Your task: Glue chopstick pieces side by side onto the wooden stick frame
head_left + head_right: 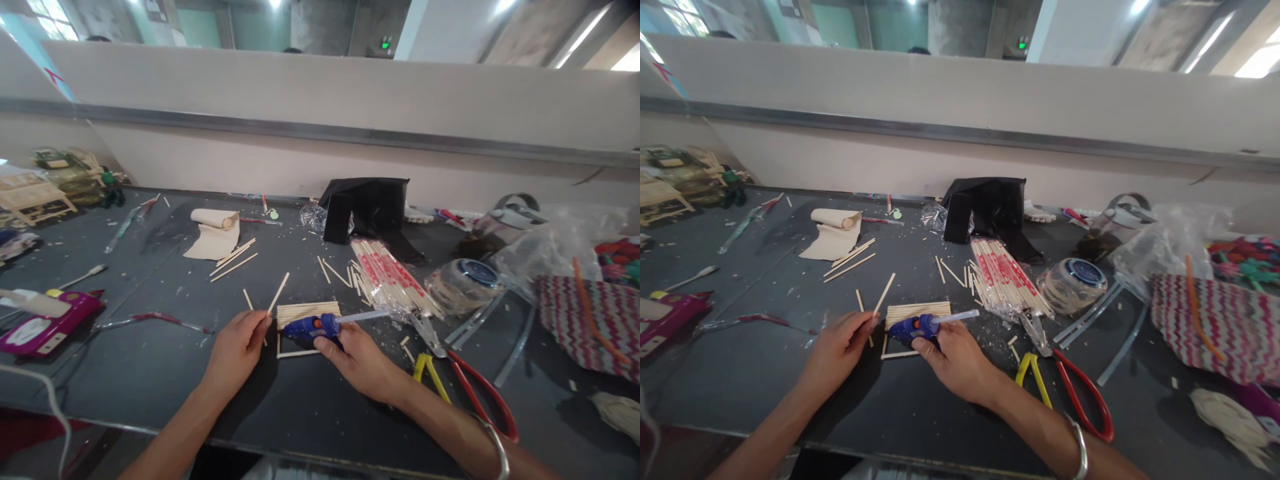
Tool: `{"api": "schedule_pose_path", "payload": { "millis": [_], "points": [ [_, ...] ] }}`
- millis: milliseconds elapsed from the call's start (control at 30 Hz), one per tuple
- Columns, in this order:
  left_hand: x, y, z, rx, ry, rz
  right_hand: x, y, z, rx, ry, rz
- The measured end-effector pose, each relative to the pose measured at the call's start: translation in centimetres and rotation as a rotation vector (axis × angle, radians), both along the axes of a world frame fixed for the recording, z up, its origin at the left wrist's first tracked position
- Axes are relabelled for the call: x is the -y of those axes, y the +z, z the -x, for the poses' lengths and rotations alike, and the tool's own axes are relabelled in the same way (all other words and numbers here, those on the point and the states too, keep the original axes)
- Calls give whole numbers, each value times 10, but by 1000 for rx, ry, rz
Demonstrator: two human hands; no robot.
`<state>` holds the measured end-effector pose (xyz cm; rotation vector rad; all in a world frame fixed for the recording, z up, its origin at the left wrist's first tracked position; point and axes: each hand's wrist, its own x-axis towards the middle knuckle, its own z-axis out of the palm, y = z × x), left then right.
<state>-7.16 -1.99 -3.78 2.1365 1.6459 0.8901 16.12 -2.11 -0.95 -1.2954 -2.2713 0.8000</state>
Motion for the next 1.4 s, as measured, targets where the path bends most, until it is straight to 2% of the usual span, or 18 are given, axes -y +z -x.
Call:
{"api": "schedule_pose_path", "payload": {
  "millis": [1200, 1400],
  "points": [
    [-1, 3, -1, 0, 5, 22, 1, -1, 0, 90, -6, -45],
    [-1, 1, 1, 16, -4, -1, 2, 12, -8, 1, -35, -37]
  ]
}}
